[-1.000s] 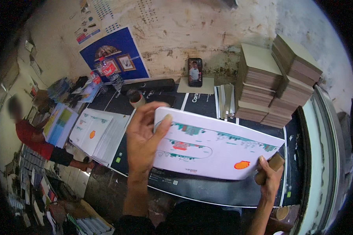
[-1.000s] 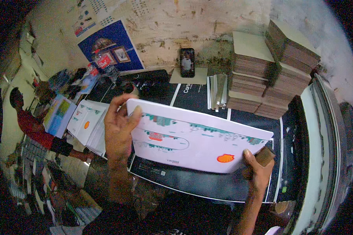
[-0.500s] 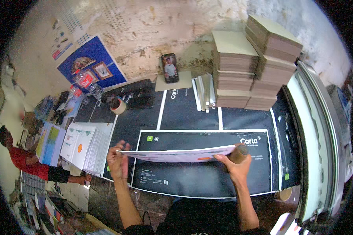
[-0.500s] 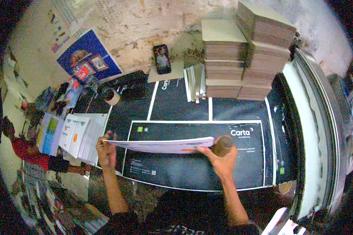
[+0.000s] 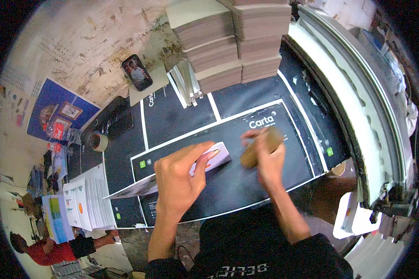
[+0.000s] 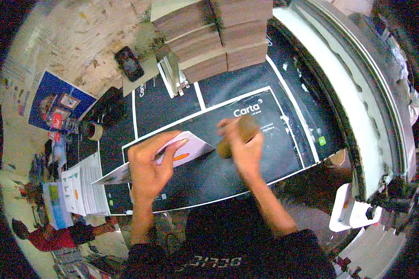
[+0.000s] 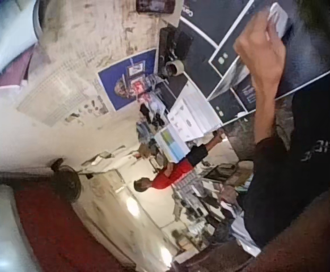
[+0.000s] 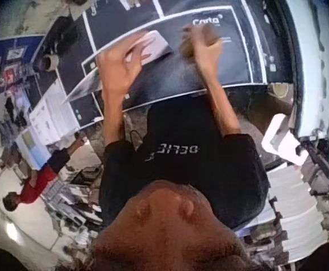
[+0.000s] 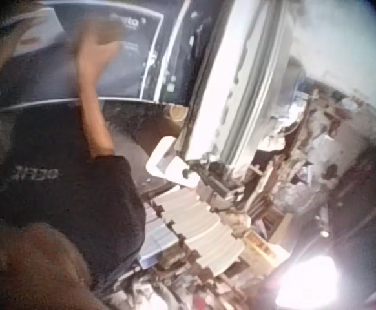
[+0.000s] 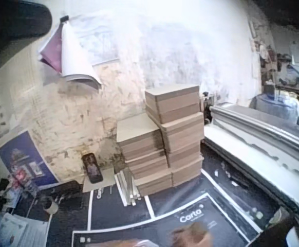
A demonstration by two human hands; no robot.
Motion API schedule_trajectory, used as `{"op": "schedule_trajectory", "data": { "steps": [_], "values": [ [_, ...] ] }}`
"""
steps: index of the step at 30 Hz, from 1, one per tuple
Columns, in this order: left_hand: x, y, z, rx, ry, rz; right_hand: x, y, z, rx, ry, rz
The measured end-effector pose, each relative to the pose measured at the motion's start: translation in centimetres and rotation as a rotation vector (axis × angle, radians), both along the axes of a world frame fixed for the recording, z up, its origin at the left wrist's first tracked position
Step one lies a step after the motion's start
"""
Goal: The person assembles a paper folder by hand, aligning a pre-cut sheet on a template, pressing the seams with a cylindrical wood tool, and then passing the folded edge through a motorized glue roller machine.
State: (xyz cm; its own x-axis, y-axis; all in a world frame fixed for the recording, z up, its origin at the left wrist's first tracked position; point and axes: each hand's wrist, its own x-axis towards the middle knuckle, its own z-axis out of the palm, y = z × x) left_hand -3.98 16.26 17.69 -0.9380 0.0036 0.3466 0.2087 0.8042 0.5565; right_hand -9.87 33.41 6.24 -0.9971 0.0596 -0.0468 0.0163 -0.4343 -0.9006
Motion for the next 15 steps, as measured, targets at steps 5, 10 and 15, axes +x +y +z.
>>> {"op": "schedule_trajectory", "data": {
  "steps": [5,10,15],
  "values": [
    [0.0,0.3,0.0,0.006,0.006,0.024,-0.2,2.0,3.9,-0.368,0.053,0.133],
    [-0.2,0.5,-0.3,0.014,0.092,0.02,-0.2,2.0,6.9,-0.464,0.112,0.056],
    [0.0,0.2,-0.7,0.007,0.045,0.044,0.6,0.6,5.3,-0.267,0.144,0.229]
  ]
}}
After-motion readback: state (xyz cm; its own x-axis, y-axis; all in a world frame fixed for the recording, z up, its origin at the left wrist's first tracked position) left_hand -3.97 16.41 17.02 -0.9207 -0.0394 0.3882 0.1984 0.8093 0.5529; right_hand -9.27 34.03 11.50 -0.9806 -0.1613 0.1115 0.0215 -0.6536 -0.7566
